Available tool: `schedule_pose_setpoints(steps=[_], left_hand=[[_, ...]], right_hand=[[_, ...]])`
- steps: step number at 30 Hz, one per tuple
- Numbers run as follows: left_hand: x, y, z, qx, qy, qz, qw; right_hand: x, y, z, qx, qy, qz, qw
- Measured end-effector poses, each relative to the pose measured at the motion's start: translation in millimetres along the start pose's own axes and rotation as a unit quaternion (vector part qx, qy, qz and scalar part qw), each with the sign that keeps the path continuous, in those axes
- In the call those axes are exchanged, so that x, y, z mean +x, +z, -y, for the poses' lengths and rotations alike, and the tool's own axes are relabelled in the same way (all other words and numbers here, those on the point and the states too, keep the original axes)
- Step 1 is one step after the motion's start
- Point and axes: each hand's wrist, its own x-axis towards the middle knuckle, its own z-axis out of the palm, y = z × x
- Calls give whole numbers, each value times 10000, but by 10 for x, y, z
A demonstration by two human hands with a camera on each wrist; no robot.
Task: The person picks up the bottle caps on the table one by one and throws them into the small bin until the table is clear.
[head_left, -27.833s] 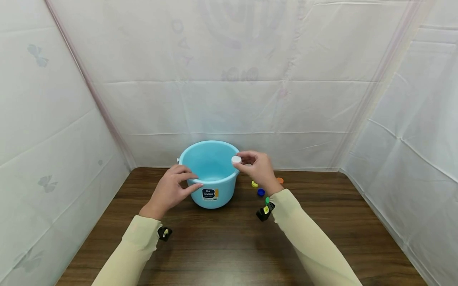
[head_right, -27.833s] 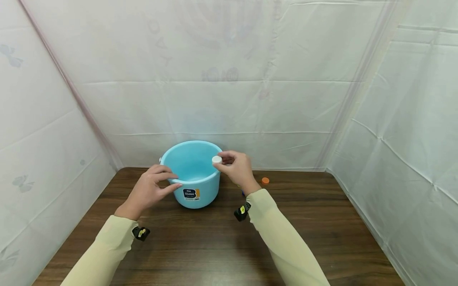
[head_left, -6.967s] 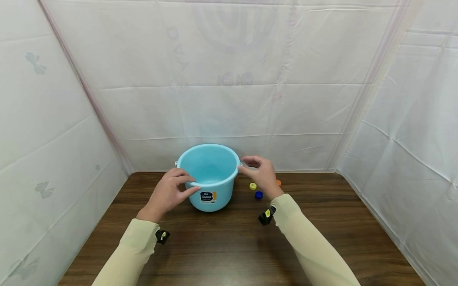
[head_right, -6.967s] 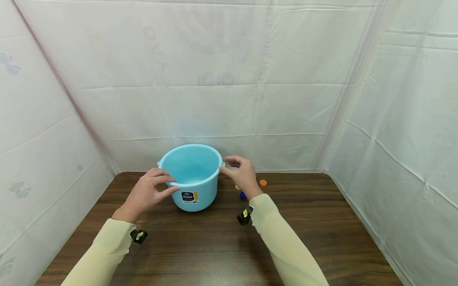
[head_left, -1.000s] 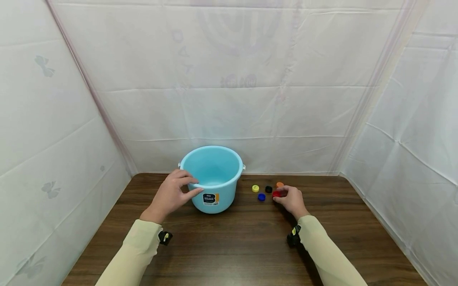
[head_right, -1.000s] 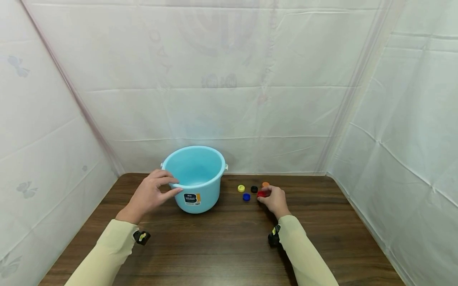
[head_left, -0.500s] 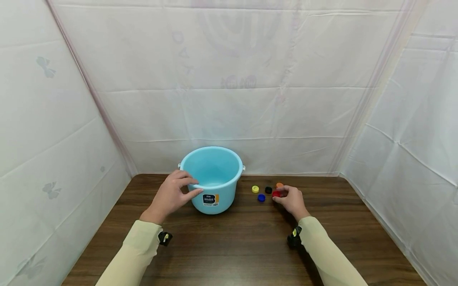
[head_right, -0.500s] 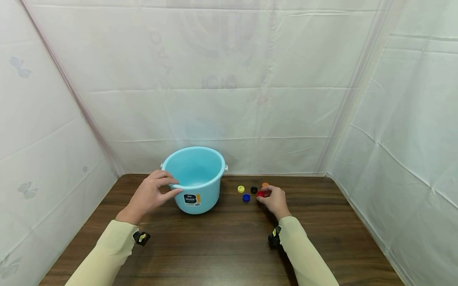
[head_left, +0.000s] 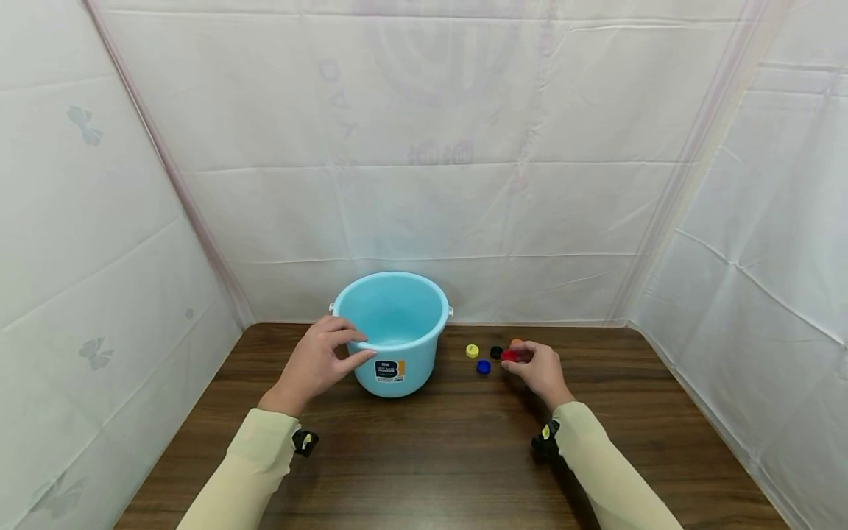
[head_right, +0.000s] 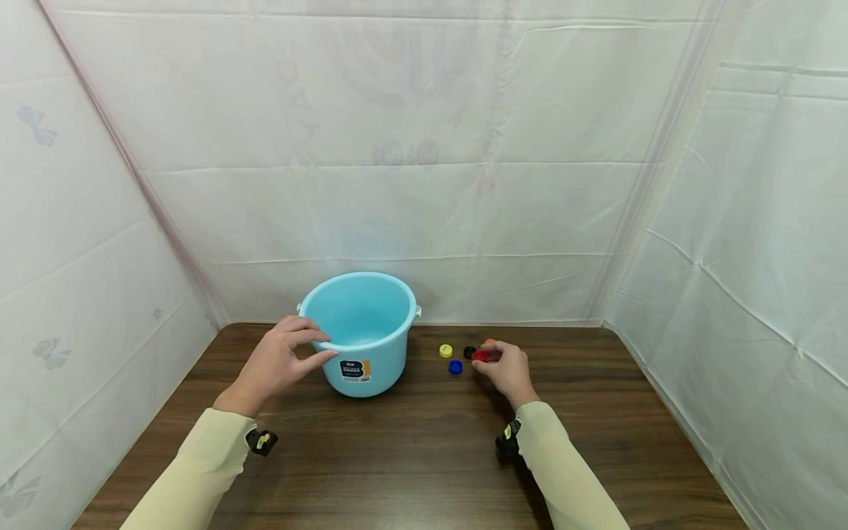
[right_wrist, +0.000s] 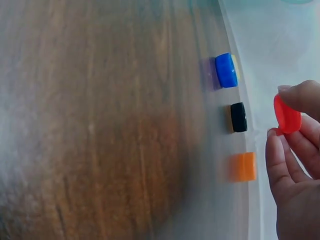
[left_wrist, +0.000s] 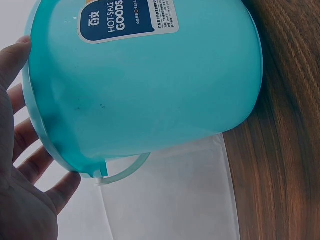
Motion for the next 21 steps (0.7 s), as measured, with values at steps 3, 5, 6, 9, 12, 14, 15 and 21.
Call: schedule_pose_setpoints(steps=[3, 5, 6, 9, 12, 14, 15, 21], left_hand=[[1, -2, -2, 1, -3, 2, 10000], [1, 0, 3, 6, -1, 2, 10000], [1, 1, 4, 9, -4, 4, 10000], [-2, 4, 9, 16, -8, -2, 10000], [-4, 6, 10, 11, -13, -2, 10000], [-8, 11, 12, 14, -4, -14, 10000], [-10, 13, 13, 13, 4, -25, 10000], [-15, 13, 9, -38, -7, -27, 10000]], right_hand=[[-5, 2, 29, 39, -16, -16, 10000], [-4, 5, 54, 116, -7, -37, 9999], [-4, 6, 63, 155, -11, -37, 9999], [-8, 4, 103, 266, -7, -39, 9996], [-17, -4, 139, 298, -37, -19, 9995], [-24, -11, 154, 275, -103, -21, 9996], [-27, -13, 161, 259, -136, -17, 9996], [-36, -21, 210, 211, -344, -20, 9992]])
